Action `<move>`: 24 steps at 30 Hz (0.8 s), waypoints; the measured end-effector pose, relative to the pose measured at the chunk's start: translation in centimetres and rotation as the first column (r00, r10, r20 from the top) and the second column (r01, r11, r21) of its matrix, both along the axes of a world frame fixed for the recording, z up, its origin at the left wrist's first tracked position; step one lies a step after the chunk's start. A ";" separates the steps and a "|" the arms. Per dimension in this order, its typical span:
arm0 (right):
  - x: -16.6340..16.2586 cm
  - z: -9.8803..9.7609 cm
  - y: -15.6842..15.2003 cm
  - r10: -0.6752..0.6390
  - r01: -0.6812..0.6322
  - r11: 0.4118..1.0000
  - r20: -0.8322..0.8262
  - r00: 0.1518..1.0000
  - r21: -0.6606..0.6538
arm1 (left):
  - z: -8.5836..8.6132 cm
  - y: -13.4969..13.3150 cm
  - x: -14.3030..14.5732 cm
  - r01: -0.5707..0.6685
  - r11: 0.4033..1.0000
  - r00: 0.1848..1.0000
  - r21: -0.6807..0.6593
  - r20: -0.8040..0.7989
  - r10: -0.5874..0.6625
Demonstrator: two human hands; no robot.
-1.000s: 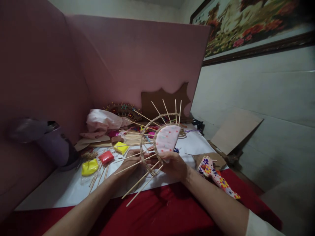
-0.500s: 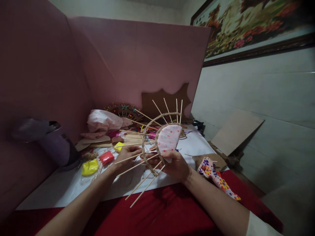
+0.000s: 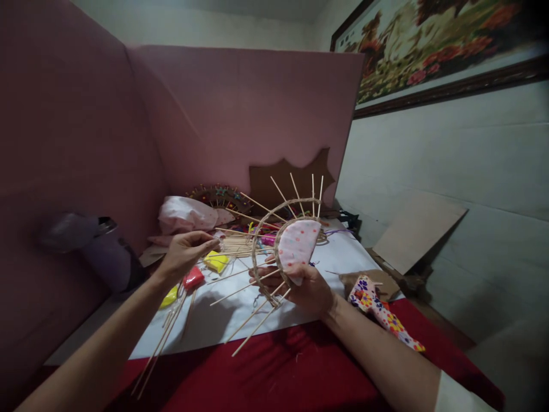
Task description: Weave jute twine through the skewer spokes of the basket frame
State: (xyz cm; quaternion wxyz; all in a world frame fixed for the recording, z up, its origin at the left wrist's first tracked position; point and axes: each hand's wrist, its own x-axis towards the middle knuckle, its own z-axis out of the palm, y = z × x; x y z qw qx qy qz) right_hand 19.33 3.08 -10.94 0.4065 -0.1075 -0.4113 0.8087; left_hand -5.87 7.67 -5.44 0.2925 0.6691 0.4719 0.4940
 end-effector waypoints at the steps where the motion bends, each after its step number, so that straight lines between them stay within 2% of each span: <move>1: 0.0 0.0 0.0 -0.007 0.007 1.000 0.008 1.000 -0.004 | 0.3 0.0 0.0 0.005 0.999 0.999 0.033 -0.036 -0.004; 3: 0.0 0.0 0.0 -0.017 0.017 1.000 0.012 1.000 -0.003 | 0.8 0.2 0.0 0.004 0.993 0.991 0.117 -0.134 0.012; 8: 0.0 -0.3 0.1 -0.036 0.036 0.999 0.003 0.999 -0.003 | 1.8 0.3 -0.2 -0.035 0.932 0.906 0.361 -0.383 0.183; 10: 0.0 -0.5 0.2 -0.049 0.049 0.999 0.014 0.999 -0.007 | 2.3 0.0 0.0 -0.018 0.903 0.859 0.429 -0.456 0.234; 13: -0.1 -0.8 0.4 -0.051 0.051 0.999 0.019 0.999 0.008 | 3.4 -0.7 0.7 0.063 0.850 0.747 0.523 -0.589 0.308; 16: -0.1 -0.8 0.4 -0.056 0.056 0.998 0.008 0.998 0.015 | 4.3 -1.2 1.5 0.120 0.804 0.669 0.583 -0.645 0.368; 19: -0.1 -0.4 0.3 -0.046 0.046 0.999 0.030 0.998 0.009 | 4.8 -1.3 1.7 0.126 0.771 0.627 0.624 -0.652 0.426; 24: 0.0 0.1 0.3 -0.022 0.019 0.999 0.102 0.995 0.028 | 4.8 -0.8 0.6 0.045 0.782 0.597 0.621 -0.644 0.477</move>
